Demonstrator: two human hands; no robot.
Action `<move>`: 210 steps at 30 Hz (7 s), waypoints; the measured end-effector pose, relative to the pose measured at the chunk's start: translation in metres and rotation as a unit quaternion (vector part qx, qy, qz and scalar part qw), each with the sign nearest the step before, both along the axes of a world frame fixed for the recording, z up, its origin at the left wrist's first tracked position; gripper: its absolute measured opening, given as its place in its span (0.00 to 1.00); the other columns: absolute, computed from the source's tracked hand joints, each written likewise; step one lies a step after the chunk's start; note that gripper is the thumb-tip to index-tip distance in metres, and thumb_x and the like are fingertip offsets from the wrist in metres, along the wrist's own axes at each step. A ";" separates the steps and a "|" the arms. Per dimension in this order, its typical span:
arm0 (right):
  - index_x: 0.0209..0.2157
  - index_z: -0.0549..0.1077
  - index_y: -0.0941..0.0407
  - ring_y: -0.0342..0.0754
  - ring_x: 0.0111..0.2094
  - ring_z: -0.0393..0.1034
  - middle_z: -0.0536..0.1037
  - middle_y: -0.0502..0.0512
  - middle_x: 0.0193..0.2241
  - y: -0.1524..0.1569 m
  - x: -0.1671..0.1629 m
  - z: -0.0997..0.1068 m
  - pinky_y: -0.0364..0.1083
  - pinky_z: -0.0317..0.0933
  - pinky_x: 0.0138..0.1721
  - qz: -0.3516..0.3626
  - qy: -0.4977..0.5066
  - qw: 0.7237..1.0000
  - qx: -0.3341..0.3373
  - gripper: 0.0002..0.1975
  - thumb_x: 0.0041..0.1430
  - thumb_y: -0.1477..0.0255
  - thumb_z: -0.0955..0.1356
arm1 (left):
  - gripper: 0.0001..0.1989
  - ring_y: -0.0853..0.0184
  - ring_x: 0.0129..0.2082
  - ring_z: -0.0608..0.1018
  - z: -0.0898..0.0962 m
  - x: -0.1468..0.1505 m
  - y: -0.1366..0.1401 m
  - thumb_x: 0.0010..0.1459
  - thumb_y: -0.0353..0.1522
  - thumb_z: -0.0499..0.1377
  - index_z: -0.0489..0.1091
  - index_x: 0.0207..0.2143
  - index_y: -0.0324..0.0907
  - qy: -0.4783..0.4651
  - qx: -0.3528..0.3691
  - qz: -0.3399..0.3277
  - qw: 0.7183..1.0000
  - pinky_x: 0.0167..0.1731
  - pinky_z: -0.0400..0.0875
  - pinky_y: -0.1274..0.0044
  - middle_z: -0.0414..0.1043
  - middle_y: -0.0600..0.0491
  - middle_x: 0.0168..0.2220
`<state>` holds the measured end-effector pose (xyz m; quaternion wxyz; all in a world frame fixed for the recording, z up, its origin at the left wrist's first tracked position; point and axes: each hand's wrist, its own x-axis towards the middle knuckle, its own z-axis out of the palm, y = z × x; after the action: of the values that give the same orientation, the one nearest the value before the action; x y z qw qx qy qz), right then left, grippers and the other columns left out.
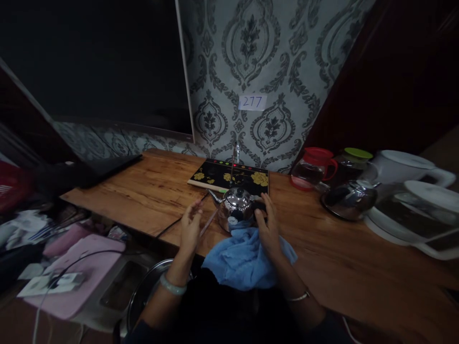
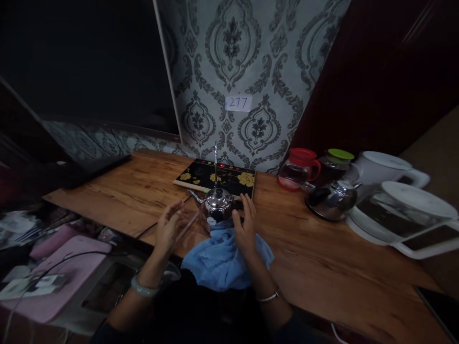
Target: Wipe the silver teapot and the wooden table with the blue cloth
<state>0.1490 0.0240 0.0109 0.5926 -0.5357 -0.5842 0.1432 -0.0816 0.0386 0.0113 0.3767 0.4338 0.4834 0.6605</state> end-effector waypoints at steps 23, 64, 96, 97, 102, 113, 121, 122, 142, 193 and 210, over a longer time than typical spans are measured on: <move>0.62 0.65 0.54 0.57 0.64 0.60 0.68 0.63 0.62 0.003 0.009 -0.039 0.62 0.51 0.66 0.007 0.098 0.995 -0.013 0.28 0.64 0.57 0.63 | 0.34 0.52 0.64 0.66 0.034 0.065 0.021 0.59 0.42 0.61 0.60 0.64 0.38 0.535 0.181 -0.064 0.823 0.63 0.63 0.58 0.64 0.40 0.64; 0.55 0.73 0.53 0.59 0.57 0.68 0.75 0.63 0.55 -0.055 0.053 -0.039 0.62 0.60 0.60 0.033 -0.144 0.985 -0.086 0.23 0.62 0.58 0.65 | 0.29 0.53 0.59 0.69 -0.010 0.063 -0.089 0.60 0.40 0.60 0.61 0.62 0.44 0.471 0.209 -0.178 0.838 0.58 0.66 0.59 0.66 0.42 0.58; 0.20 0.74 0.55 0.41 0.20 0.63 0.72 0.47 0.17 0.033 0.051 0.015 0.42 0.57 0.21 0.219 0.153 0.946 -0.182 0.24 0.41 0.47 0.75 | 0.16 0.58 0.44 0.77 -0.025 0.034 -0.073 0.49 0.29 0.55 0.71 0.43 0.43 0.402 0.189 -0.113 0.889 0.44 0.74 0.66 0.76 0.49 0.42; 0.19 0.73 0.55 0.40 0.19 0.60 0.70 0.46 0.16 0.032 0.051 0.019 0.41 0.54 0.20 0.232 0.152 0.942 -0.191 0.24 0.40 0.48 0.75 | 0.17 0.58 0.44 0.78 -0.026 0.033 -0.072 0.49 0.29 0.55 0.71 0.43 0.44 0.402 0.186 -0.112 0.890 0.44 0.74 0.66 0.76 0.49 0.41; 0.18 0.71 0.56 0.37 0.15 0.53 0.63 0.42 0.12 0.026 0.039 0.030 0.40 0.45 0.18 0.240 0.186 0.924 -0.232 0.23 0.37 0.50 0.76 | 0.15 0.56 0.49 0.76 -0.027 0.033 -0.073 0.49 0.29 0.56 0.73 0.42 0.43 0.410 0.180 -0.087 0.890 0.48 0.74 0.64 0.72 0.47 0.48; 0.18 0.68 0.54 0.44 0.20 0.66 0.72 0.47 0.17 -0.014 0.005 0.018 0.44 0.61 0.21 0.061 0.301 0.941 -0.140 0.19 0.40 0.54 0.73 | 0.17 0.54 0.53 0.75 -0.034 0.024 -0.072 0.50 0.30 0.56 0.72 0.44 0.43 0.448 0.183 -0.132 0.865 0.52 0.72 0.61 0.72 0.45 0.52; 0.22 0.76 0.56 0.46 0.23 0.69 0.76 0.50 0.20 -0.049 0.036 0.006 0.44 0.63 0.25 -0.067 0.314 0.942 -0.097 0.18 0.40 0.55 0.75 | 0.18 0.55 0.46 0.77 -0.029 0.021 -0.067 0.49 0.32 0.56 0.74 0.44 0.44 0.463 0.196 -0.206 0.839 0.47 0.73 0.62 0.77 0.47 0.45; 0.22 0.76 0.56 0.46 0.24 0.69 0.77 0.51 0.20 -0.053 0.041 0.005 0.44 0.64 0.25 -0.084 0.314 0.941 -0.093 0.18 0.40 0.55 0.75 | 0.17 0.55 0.46 0.77 -0.028 0.021 -0.066 0.50 0.32 0.56 0.74 0.43 0.44 0.461 0.198 -0.206 0.840 0.46 0.73 0.63 0.77 0.47 0.45; 0.26 0.69 0.54 0.42 0.22 0.57 0.63 0.43 0.19 -0.097 0.045 -0.001 0.43 0.55 0.26 -0.122 0.293 0.944 -0.089 0.23 0.52 0.47 0.70 | 0.21 0.60 0.33 0.79 0.014 0.044 -0.059 0.46 0.45 0.63 0.76 0.37 0.39 0.108 -0.086 -0.100 0.985 0.36 0.73 0.71 0.79 0.51 0.33; 0.57 0.69 0.54 0.53 0.51 0.74 0.78 0.62 0.51 -0.095 0.082 -0.056 0.57 0.69 0.53 -0.144 0.134 0.981 -0.009 0.22 0.67 0.59 0.62 | 0.41 0.46 0.65 0.61 0.032 0.161 -0.027 0.49 0.42 0.66 0.59 0.63 0.39 0.404 0.270 -0.130 0.864 0.64 0.55 0.54 0.58 0.38 0.65; 0.56 0.70 0.54 0.54 0.50 0.75 0.77 0.62 0.52 -0.096 0.083 -0.053 0.58 0.70 0.52 -0.142 0.131 0.981 -0.007 0.22 0.66 0.59 0.63 | 0.17 0.53 0.57 0.70 -0.015 0.168 -0.026 0.56 0.32 0.60 0.71 0.49 0.41 0.361 0.293 -0.111 0.878 0.56 0.68 0.59 0.68 0.41 0.54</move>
<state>0.2324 -0.0718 -0.0424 0.6747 -0.5940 -0.4182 0.1305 0.0863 0.0122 -0.0035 0.1027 0.7833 0.3187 0.5238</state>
